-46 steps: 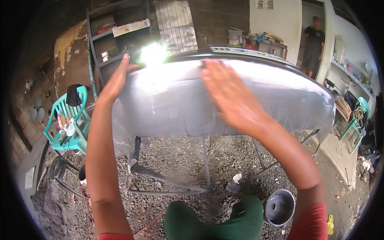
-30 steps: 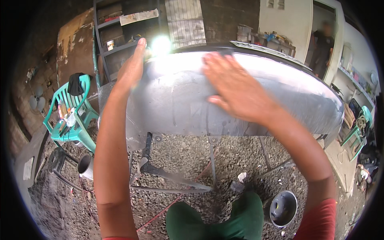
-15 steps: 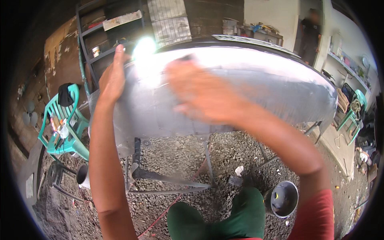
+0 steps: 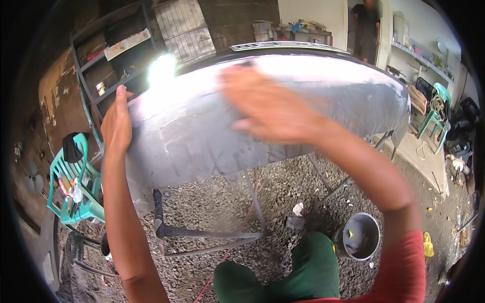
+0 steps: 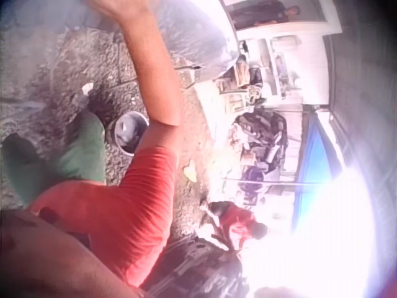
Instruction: The person selects a sanding block from a box, wets it in a bucket, and sands the surface of a car bumper mounted on a stand. They repeatedly dip the block in water and wipe the surface with a cloth.
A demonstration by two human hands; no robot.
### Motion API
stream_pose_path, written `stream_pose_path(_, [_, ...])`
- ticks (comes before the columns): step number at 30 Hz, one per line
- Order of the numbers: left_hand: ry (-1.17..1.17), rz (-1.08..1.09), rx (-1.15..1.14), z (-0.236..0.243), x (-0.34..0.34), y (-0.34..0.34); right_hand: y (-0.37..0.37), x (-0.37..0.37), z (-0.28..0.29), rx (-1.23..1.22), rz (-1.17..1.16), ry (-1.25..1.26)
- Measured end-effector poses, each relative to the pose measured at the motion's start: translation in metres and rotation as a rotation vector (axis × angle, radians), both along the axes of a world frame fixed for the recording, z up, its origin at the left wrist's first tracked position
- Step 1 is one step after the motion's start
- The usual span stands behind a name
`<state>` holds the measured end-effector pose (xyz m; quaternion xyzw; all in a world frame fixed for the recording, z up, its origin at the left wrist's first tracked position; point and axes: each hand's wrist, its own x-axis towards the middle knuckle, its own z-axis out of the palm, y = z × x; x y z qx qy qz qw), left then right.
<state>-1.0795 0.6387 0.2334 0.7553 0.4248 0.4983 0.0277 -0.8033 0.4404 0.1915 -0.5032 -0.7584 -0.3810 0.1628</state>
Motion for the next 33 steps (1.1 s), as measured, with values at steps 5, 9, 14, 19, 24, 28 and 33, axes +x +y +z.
stream_pose_path(5, [-0.024,-0.102,-0.032,-0.012,0.000,0.033,0.085,-0.100,-0.006,0.342,0.416,0.018])
stream_pose_path(9, [0.013,-0.065,0.022,-0.006,-0.009,0.023,0.011,-0.009,0.015,-0.046,0.077,0.050])
stream_pose_path(14, [0.108,-0.051,0.191,-0.013,-0.006,0.016,-0.117,0.095,-0.039,0.071,-0.344,0.124])
stream_pose_path(19, [0.285,-0.151,0.249,-0.004,0.009,-0.014,-0.235,0.093,-0.171,0.124,-0.436,0.662])
stream_pose_path(24, [0.538,-0.268,0.602,0.014,0.059,-0.068,-0.363,0.105,-0.433,0.310,-0.978,1.360])
stream_pose_path(28, [0.663,-0.330,0.621,0.018,0.121,-0.101,-0.455,0.147,-0.591,0.012,-1.310,1.498])
stream_pose_path(33, [0.754,-0.258,0.450,0.012,0.136,-0.112,-0.425,0.140,-0.712,-0.811,-1.570,1.624])
